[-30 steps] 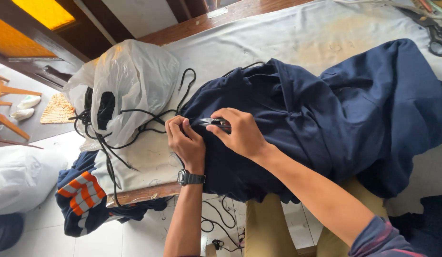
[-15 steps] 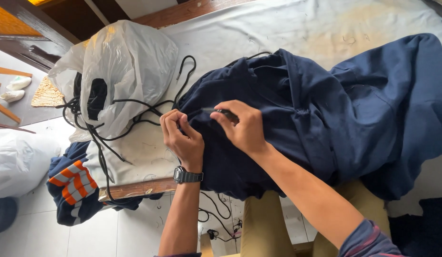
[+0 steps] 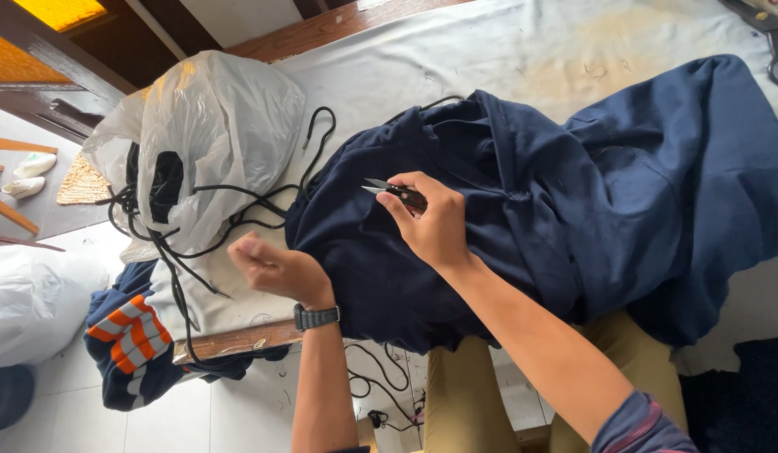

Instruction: The person uses a small pair of scissors to cut a dark blue garment, likely a hoodie, that is resting on their lap. They repeatedly snip at the fabric, focusing on the drawstring area and seams, while holding the material steady with their other hand.

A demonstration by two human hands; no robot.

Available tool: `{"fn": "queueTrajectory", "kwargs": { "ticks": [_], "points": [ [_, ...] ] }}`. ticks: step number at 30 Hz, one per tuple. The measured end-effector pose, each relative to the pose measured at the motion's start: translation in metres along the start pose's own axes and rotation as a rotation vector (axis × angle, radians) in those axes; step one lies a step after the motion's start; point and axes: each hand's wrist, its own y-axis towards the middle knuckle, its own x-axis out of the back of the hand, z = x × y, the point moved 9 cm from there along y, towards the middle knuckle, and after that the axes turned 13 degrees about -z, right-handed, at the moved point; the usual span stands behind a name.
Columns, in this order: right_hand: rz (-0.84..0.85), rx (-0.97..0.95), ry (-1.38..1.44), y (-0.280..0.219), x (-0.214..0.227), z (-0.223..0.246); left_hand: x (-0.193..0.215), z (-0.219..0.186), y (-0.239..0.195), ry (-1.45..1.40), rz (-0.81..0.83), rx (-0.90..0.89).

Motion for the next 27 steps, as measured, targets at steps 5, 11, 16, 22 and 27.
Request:
{"fn": "queueTrajectory", "kwargs": {
  "ticks": [5, 11, 16, 22, 27],
  "points": [
    [0.025, -0.013, 0.003, 0.0, -0.001, -0.001, 0.008, -0.023, 0.015, 0.185, -0.042, 0.008],
    [0.013, -0.02, 0.017, 0.0, 0.001, -0.003, -0.041, -0.043, -0.019, 0.06, 0.427, -0.356],
    [0.014, -0.024, 0.024, -0.002, 0.007, -0.004, -0.06, -0.052, -0.045, 0.128, 0.754, -0.479],
    [0.257, 0.071, -0.049, -0.019, 0.035, 0.008, -0.065, -0.048, -0.039, 0.155, 0.752, -0.394],
    [0.307, 0.101, -0.126, -0.042, 0.087, 0.005, -0.063, -0.044, -0.039, 0.143, 0.732, -0.382]
  ]
}}
